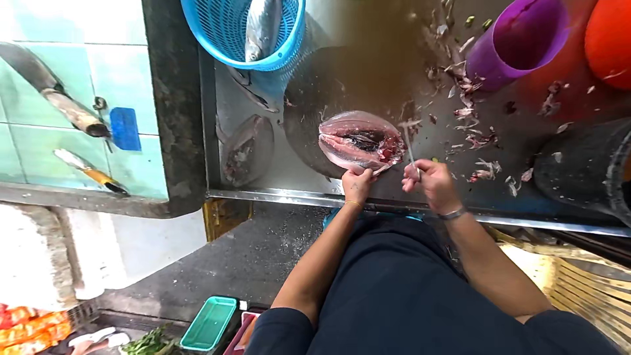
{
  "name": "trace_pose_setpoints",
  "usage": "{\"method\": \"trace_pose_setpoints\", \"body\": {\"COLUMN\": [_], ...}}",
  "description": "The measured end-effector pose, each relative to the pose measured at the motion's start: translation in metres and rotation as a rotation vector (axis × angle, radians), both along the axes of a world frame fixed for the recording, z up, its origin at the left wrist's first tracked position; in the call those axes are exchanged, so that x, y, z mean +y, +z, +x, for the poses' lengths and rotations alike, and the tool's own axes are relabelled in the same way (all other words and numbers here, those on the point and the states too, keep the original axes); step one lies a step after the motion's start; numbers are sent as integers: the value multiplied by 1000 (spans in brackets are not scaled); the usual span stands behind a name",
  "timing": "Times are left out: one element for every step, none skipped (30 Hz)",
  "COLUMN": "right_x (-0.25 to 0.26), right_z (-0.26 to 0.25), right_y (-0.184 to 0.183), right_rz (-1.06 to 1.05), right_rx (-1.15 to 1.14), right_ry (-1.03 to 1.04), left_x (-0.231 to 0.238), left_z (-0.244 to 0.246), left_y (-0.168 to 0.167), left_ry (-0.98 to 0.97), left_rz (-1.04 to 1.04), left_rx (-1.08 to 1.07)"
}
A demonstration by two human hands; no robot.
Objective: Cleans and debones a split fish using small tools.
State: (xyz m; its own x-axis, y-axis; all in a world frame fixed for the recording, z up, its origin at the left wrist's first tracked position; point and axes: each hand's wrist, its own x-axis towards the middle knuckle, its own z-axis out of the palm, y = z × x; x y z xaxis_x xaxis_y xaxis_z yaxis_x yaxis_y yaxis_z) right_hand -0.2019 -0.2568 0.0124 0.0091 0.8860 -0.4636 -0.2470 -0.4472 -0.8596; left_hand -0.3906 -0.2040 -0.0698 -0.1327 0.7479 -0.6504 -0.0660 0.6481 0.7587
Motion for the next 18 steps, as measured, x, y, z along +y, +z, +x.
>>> {"method": "trace_pose_setpoints", "body": {"right_x": [3,5,5,5,5,3,0,-3,-3,-2,0,0,-1,0,1,2,0,0], "right_z": [9,13,10,7,2,-7,-16,-23,-27,-28,-27,-25,-22,-18,-17,-18,-19,-17], "right_y": [10,16,18,11,0,-10,-20,-28,-33,-34,-31,-25,-20,-19,-22,-27,-30,-25], "right_rz": [14,-77,-200,-280,-339,-398,-466,-527,-566,-573,-551,-517,-495,-504,-538,-576,-588,-534], "right_rx": [62,172,252,323,405,493,562,581,565,524,467,411,406,464,545,584,539,419], "right_ry": [-7,-18,-28,18,98,169,194,164,85,0,-59,-87,-82,-45,14,54,54,46], "left_x": [0,-2,-4,-3,-2,-2,-4,-5,-4,-2,1,1,0,0,1,1,0,0], "left_z": [0,1,2,4,4,3,2,1,1,2,2,2,2,3,3,3,3,3], "left_y": [1,2,2,2,1,-1,-1,-1,-2,-3,-3,-2,-2,-3,-3,-3,-3,-3], "left_ry": [7,22,35,44,47,41,29,15,7,6,8,12,12,14,15,10,2,-11], "left_rz": [0,0,1,10,26,42,50,51,49,42,35,27,22,24,28,26,19,15], "left_rx": [-36,-74,-101,-113,-114,-110,-102,-91,-80,-67,-54,-46,-44,-47,-57,-58,-46,-27]}}
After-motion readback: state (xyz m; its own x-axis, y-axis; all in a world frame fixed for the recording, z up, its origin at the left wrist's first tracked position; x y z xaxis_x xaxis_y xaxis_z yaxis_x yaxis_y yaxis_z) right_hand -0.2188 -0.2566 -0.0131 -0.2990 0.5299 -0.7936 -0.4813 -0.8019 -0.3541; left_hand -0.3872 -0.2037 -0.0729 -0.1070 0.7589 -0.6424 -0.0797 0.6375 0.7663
